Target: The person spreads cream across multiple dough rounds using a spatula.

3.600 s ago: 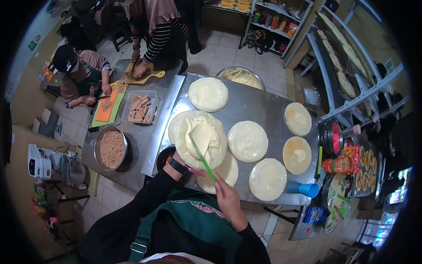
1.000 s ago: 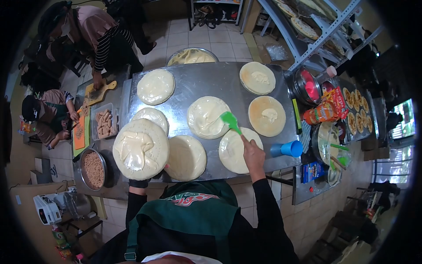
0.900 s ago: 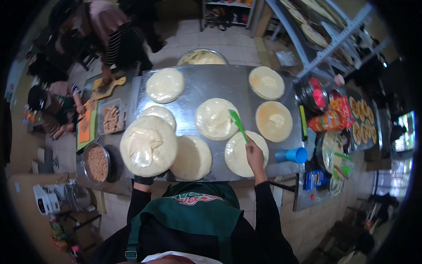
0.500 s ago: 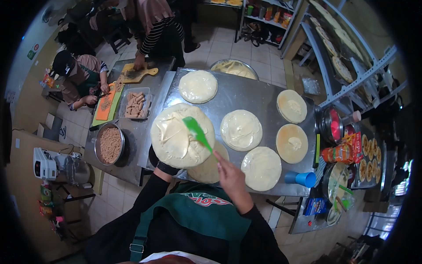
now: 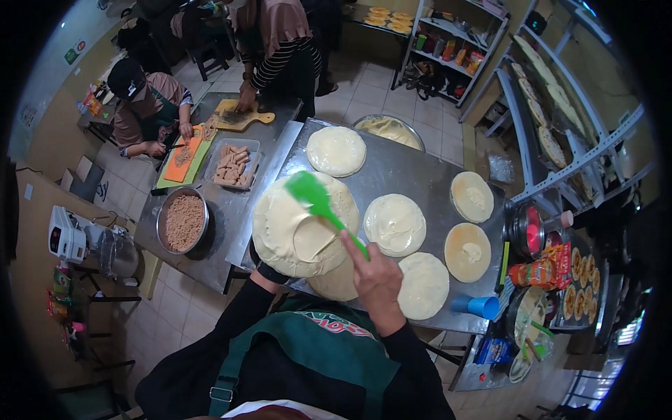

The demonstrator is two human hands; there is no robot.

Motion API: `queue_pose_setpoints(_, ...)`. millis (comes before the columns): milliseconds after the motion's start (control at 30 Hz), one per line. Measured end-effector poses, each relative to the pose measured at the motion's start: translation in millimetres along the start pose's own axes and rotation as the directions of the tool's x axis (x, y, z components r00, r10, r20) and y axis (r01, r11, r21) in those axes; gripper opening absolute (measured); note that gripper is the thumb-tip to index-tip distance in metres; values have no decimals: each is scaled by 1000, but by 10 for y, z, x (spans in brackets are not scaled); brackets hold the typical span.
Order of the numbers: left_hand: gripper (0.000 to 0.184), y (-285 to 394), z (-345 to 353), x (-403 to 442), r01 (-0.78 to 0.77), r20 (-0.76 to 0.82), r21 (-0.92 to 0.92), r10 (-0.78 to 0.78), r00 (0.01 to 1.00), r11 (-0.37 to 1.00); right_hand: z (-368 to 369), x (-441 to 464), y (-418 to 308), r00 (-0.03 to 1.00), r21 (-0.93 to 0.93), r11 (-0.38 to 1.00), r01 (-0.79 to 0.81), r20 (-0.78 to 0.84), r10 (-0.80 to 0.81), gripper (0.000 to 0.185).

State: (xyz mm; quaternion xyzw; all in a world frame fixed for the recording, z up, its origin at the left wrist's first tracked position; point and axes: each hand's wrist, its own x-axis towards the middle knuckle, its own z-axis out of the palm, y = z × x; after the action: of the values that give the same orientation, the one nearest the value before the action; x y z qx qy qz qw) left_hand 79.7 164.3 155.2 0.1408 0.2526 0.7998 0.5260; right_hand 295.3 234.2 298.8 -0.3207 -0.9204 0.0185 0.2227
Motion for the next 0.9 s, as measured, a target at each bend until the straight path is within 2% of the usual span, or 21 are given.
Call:
queue_pose_setpoints(33,58,8,1,-19,-14,9,16,14,1000,1000,-23,24,40,998,14,998,-61,22,61,63)
queue_pose_setpoints(133,57,172,-50,8,-59,31,65,57,998,996,57,-202,195,987,231,959,-163,33,160,59)
queue_pose_setpoints(167,57,200,-67,6,-74,36,80,72,997,994,93,-289,272,993,388,915,-110,5,118,48)
queue_pose_setpoints(200,57,273,-109,-29,-91,42,95,87,995,991,83,-371,353,967,581,773,-253,146,206,46)
queue_pose_setpoints(233,57,319,-130,-74,-106,45,111,102,994,988,26,-405,387,918,716,574,-397,306,254,45)
queue_pose_setpoints(300,57,362,-146,-88,-130,50,148,124,991,980,-104,-411,431,786,785,128,-606,568,245,40)
queue_pose_setpoints(400,57,323,-97,-118,-152,69,202,141,988,968,-50,-149,338,895,800,402,-446,390,217,41)
queue_pose_setpoints(500,57,249,48,52,-169,106,255,146,984,952,13,68,62,949,673,685,-278,301,90,42)
queue_pose_setpoints(567,57,215,6,-177,-182,126,290,151,980,939,19,88,-96,957,577,803,-149,287,-28,44)
queue_pose_setpoints(633,58,195,-2,-207,-196,144,322,157,977,926,-64,30,-206,935,497,867,-15,314,-163,46)
queue_pose_setpoints(733,58,272,5,-131,-223,166,365,173,971,904,-319,-67,-215,865,397,917,32,448,-225,46)
queue_pose_setpoints(833,58,407,-40,-112,-248,175,410,191,966,878,-565,-69,-24,784,418,908,-34,574,-235,46)
queue_pose_setpoints(900,59,468,-60,-127,-258,188,441,193,963,859,-451,-71,145,877,538,830,-148,459,-142,45)
